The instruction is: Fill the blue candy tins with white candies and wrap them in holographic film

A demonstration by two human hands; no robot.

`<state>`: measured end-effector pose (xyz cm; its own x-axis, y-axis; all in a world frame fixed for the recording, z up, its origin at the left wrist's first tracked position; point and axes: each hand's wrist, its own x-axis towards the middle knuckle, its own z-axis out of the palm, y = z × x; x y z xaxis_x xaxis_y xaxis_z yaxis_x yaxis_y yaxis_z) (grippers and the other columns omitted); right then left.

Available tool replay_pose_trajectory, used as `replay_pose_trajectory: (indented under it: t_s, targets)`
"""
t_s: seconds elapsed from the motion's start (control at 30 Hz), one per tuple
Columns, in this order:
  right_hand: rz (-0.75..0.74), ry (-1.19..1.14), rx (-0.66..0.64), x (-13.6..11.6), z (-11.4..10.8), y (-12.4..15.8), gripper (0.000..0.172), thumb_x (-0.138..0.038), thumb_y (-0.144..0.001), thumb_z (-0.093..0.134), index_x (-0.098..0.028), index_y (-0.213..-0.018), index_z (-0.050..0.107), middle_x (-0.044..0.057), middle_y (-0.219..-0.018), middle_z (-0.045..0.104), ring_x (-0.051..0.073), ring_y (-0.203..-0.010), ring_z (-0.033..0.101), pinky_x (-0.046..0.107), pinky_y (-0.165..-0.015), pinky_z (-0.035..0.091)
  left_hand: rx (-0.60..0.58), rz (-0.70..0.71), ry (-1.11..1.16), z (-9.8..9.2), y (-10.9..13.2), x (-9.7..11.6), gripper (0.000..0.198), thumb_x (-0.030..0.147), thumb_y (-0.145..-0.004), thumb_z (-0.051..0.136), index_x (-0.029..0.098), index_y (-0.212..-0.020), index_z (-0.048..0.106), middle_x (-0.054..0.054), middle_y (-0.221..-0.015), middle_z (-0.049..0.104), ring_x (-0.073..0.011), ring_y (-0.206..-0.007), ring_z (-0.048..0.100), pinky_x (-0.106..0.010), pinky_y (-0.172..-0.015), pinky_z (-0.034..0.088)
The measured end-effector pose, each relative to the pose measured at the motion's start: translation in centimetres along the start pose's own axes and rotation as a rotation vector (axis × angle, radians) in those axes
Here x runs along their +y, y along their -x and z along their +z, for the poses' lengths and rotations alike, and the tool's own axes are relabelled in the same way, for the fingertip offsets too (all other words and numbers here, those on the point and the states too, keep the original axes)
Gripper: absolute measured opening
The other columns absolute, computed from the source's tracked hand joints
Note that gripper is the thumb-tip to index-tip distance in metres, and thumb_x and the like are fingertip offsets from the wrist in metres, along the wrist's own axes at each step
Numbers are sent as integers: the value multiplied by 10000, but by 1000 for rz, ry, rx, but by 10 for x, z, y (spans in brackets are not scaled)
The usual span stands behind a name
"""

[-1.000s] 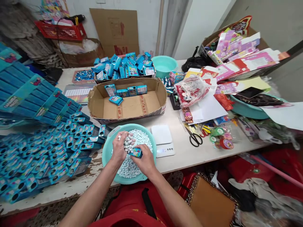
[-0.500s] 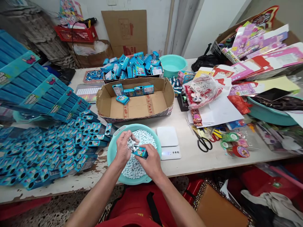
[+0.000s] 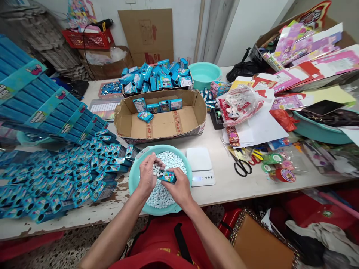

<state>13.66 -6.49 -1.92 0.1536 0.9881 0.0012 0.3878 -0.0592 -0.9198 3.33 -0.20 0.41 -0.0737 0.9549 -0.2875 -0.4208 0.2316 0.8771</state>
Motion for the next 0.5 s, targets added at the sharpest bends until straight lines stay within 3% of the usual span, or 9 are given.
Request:
replay_pose_trajectory:
  t_s: [0.17,0.3,0.5]
  targets:
    - [26,-1,14,-4,1,0,282,-219,-661,714,-220,-922,609,28,-913,630,226,-889,604,345,-784,463,-4,28,-10,2,2,3,359,428,-785,593,158,-556,539,5,-522,537,-131,-530,574,-245,-528,441]
    - [21,-25,14,-5,4,0,280,-214,-654,713,-220,-915,615,26,-921,636,227,-898,606,353,-797,463,-79,-14,-5,5,1,5,382,452,-773,598,158,-535,543,-16,-526,564,-156,-576,603,-265,-567,467]
    - [23,-46,53,-6,6,-2,283,-208,-656,707,-228,-924,618,26,-909,633,223,-884,601,359,-792,467,-62,14,17,5,2,6,397,438,-777,590,158,-505,522,-18,-530,557,-151,-566,597,-263,-565,472]
